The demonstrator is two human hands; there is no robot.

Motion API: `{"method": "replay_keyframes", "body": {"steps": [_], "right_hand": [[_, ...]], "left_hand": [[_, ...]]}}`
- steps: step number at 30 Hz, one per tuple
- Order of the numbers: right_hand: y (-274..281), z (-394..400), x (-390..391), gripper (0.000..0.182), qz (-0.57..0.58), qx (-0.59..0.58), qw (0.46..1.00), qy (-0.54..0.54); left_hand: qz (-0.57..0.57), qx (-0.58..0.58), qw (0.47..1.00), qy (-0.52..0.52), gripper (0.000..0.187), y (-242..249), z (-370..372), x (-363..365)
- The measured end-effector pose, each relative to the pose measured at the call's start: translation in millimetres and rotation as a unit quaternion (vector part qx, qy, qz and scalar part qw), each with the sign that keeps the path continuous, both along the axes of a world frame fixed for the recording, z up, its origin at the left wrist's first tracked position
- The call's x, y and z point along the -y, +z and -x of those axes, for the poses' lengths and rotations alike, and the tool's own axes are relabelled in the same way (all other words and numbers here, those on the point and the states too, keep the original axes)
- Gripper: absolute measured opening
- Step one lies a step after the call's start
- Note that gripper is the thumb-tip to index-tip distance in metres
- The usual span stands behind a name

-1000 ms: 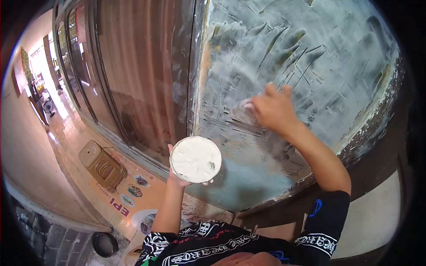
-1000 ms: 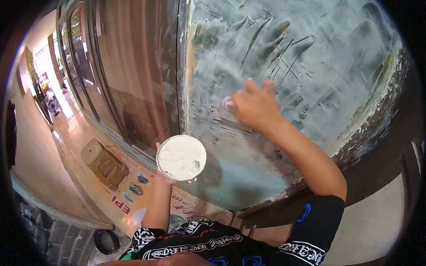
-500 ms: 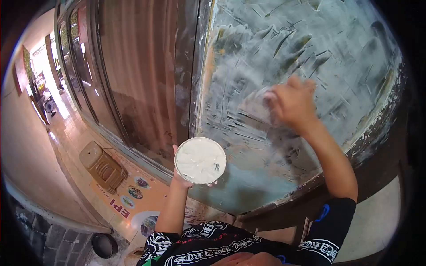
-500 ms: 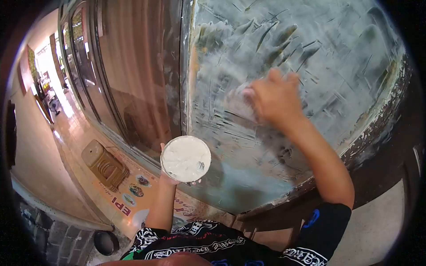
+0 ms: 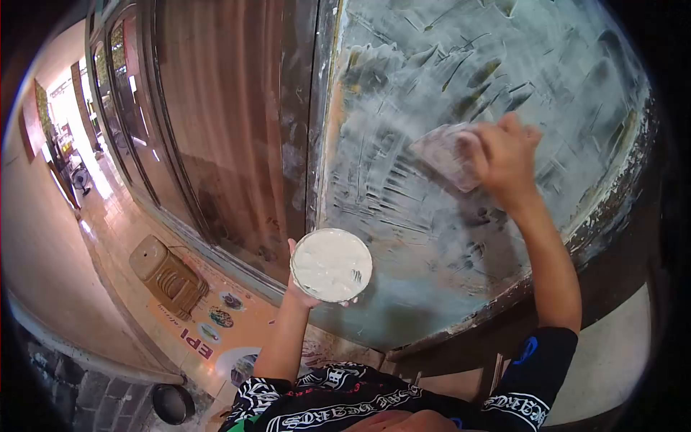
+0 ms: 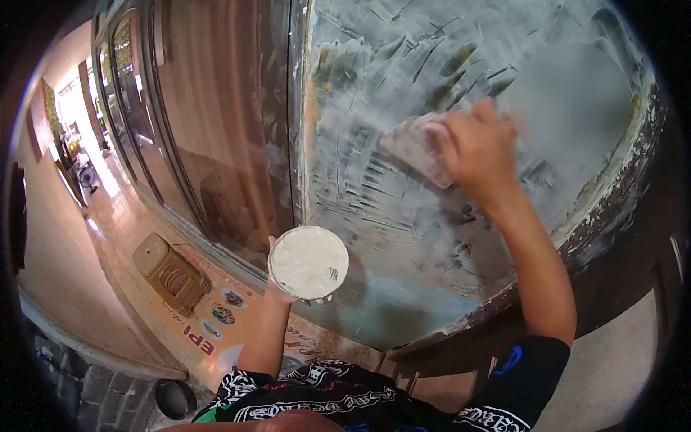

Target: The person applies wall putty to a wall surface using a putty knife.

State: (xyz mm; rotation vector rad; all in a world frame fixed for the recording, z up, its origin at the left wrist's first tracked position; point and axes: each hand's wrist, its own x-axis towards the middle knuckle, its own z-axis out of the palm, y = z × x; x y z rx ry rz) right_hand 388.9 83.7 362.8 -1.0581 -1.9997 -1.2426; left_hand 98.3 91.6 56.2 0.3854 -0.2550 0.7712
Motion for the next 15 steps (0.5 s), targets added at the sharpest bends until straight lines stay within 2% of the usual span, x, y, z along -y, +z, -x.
{"method": "replay_keyframes", "body": {"steps": [3,5,7,8,9,11,12,14,15], "right_hand": [[13,8,-23,0.013,-0.062,0.051,0.995,-0.053],[67,-14,-21,0.019,-0.200,-0.011,0.969,-0.147],[117,-69,-13,0.025,-0.261,-0.122,0.944,-0.160],[128,-84,0,0.028,-0.245,-0.172,0.946,-0.122],[130,-90,13,0.030,-0.230,-0.219,0.945,-0.083],[99,-76,13,0.027,-0.184,-0.202,0.960,-0.064],[74,-66,10,0.024,-0.137,-0.190,0.971,-0.049],[10,-23,-3,0.015,-0.090,-0.001,0.996,-0.028],[-5,1,3,0.009,0.026,-0.018,0.999,-0.017]], "left_hand": [[-0.030,0.017,0.999,-0.029,0.112,4,-7,-4],[0.018,0.000,1.000,-0.009,0.107,3,-5,-4],[0.034,0.002,0.999,-0.005,0.107,-4,-2,-5],[0.047,0.006,0.999,-0.003,0.107,-7,-1,-6],[0.204,0.020,0.979,0.024,0.107,-4,0,-4],[0.048,0.012,0.999,0.005,0.107,-11,4,-5],[0.051,0.015,0.999,0.005,0.107,-12,2,-4],[-0.007,0.052,0.998,-0.044,0.107,-9,-2,-6],[0.055,0.048,0.997,-0.025,0.107,-3,-6,-1]]}}
